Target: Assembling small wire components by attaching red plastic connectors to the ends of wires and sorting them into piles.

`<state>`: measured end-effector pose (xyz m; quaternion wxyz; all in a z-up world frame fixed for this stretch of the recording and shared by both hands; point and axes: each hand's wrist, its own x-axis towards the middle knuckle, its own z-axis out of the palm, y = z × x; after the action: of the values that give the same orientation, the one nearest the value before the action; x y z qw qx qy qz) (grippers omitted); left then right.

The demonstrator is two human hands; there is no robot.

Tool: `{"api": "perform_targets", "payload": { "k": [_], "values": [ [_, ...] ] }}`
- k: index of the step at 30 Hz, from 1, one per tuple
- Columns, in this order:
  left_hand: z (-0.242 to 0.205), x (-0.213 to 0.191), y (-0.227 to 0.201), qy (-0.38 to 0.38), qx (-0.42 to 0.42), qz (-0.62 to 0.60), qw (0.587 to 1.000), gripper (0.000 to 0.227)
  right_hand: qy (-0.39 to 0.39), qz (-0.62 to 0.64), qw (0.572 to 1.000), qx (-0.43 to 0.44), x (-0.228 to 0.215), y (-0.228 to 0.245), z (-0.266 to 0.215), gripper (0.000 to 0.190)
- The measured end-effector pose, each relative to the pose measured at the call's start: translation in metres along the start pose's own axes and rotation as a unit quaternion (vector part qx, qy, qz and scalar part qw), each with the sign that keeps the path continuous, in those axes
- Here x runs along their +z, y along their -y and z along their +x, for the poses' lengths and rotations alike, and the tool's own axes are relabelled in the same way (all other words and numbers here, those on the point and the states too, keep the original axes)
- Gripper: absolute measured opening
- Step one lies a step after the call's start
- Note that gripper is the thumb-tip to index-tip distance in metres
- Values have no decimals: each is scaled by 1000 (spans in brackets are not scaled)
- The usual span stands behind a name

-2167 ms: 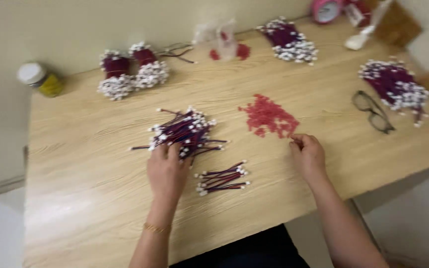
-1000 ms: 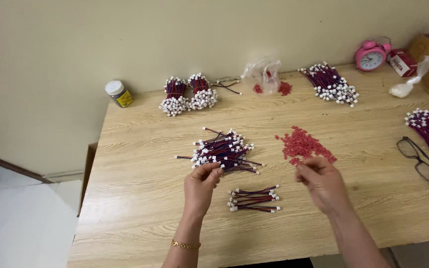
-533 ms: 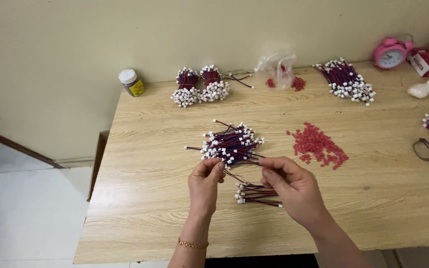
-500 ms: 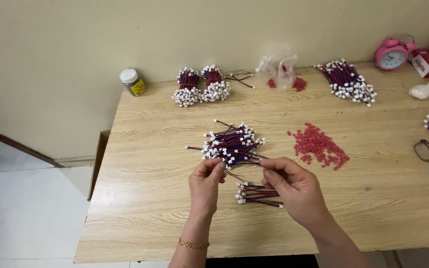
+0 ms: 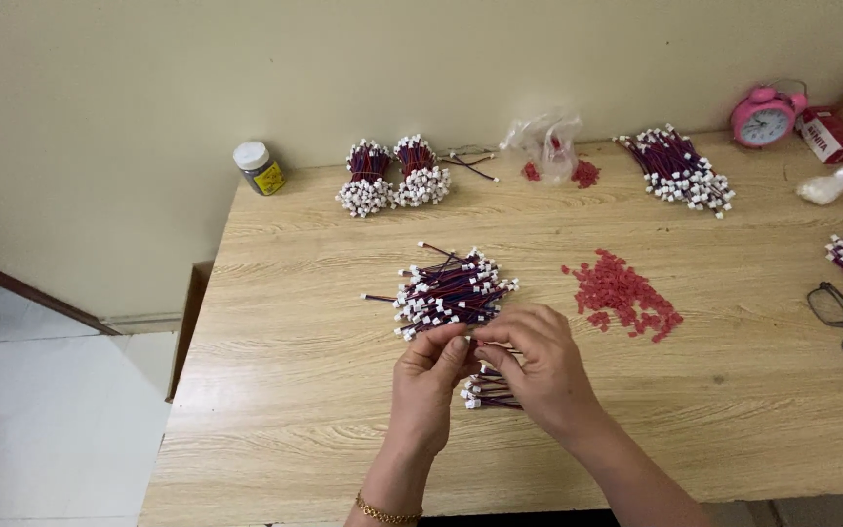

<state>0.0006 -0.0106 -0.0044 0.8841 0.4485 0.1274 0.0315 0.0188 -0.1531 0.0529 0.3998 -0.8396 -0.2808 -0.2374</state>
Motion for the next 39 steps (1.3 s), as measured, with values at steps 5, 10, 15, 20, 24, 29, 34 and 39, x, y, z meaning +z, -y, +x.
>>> {"api": "perform_targets", "payload": {
  "k": [5, 10, 15, 20, 24, 29, 34, 39],
  "values": [
    [-6, 6, -4, -11, -9, -32, 999, 13, 20, 57, 995, 82, 2, 5, -1, 13],
    [0, 3, 10, -12, 2, -36, 999, 11, 20, 137, 983, 119, 0, 8, 0, 8],
    [2, -12, 25, 22, 12, 32, 999, 19, 15, 134, 982, 134, 1, 5, -8, 13],
    [6, -23, 37, 24, -7, -21, 999, 15, 13, 161, 977, 139, 4, 5, -15, 12],
    [9, -31, 43, 39, -32, -65, 997, 20, 2, 191, 970, 148, 9, 3, -19, 10],
    [-1, -27, 32, 56, -59, -118, 990, 20, -1, 197, 969, 151, 9, 2, -24, 13],
    [-4, -24, 29, 66, -61, -117, 989, 17, 8, 226, 962, 153, 11, 0, -23, 14],
    [-7, -21, 26, 57, -49, -87, 993, 14, 12, 236, 957, 167, 14, 1, -24, 14]
  ]
}}
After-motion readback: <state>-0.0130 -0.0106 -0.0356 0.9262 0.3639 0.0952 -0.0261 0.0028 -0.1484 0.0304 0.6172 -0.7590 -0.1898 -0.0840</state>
